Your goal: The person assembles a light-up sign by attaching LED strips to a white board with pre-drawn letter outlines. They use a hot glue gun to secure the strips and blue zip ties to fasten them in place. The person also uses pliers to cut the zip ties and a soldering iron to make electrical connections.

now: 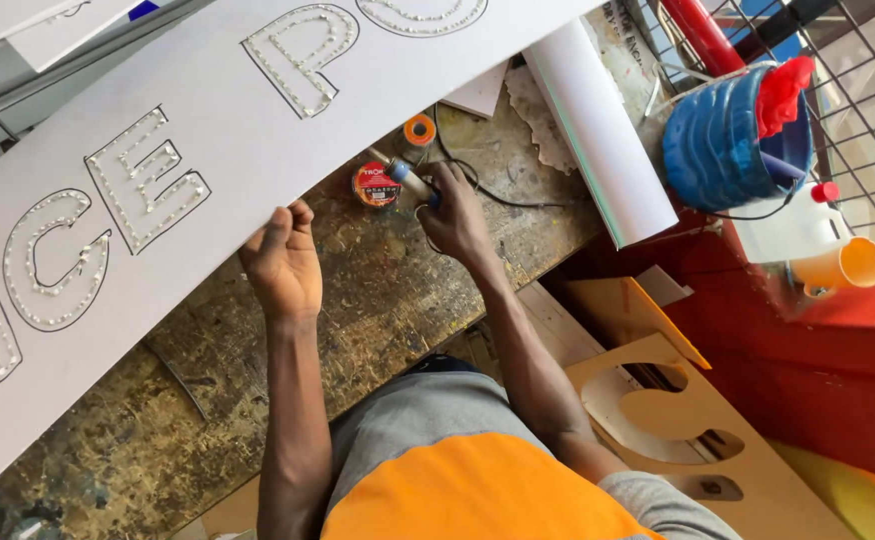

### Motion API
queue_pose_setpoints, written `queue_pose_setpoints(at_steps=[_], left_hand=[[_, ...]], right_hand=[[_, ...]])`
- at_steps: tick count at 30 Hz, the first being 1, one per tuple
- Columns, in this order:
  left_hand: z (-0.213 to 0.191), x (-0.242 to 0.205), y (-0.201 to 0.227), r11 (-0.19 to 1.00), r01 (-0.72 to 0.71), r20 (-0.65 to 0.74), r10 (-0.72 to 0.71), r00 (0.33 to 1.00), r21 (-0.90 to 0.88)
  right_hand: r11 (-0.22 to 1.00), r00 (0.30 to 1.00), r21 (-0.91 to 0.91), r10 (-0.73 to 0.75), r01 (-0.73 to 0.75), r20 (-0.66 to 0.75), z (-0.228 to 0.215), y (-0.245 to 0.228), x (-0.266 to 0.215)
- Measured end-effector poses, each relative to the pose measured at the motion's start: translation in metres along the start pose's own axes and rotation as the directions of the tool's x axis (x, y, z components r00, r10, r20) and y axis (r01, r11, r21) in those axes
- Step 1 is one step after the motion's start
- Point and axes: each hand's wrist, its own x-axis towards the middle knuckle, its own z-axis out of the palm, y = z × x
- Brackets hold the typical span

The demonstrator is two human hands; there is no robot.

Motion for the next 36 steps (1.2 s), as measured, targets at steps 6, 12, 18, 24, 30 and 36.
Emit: queue_pose_setpoints(at_steps=[6,12,18,24,30,36], left_hand=[[0.079,-0.017,0.029,0.845,-0.129,0.134,0.068,0.989,0.519],[0.078,-0.017,0.040,0.765,-0.049,0.122,-0.039,0.992,0.642],[0.089,-0.023,0.056,0.728,0.151,0.060,-0.255,0.965,0.669],[0.028,-0.024,-0.001,0.705,0.330,0.037,-0.450,0.892,0.628],[0.085,-0.040,0.029,0.760,0.190,0.073,-0.297,0.952,0.622],[0.057,-0.026,0.007,0.768,0.154,0.034,-0.223,0.974,0.622]], right_hand=[[0.885,0.979,-0.454,-0.172,0.107,-0.105,0.014,0.006,0.064],[0.815,0.954,-0.496,-0.242,0.299,0.177,0.034,0.024,0.086],[0.963,0.993,-0.242,-0.118,0.121,0.025,0.006,-0.014,0.033],[0.972,0.973,0.064,-0.223,0.227,-0.062,0.019,-0.053,-0.024],[0.802,0.988,0.586,-0.156,0.116,0.019,0.024,-0.096,-0.067],[0.745,0.996,0.663,-0.028,0.077,-0.084,-0.002,-0.066,-0.023]])
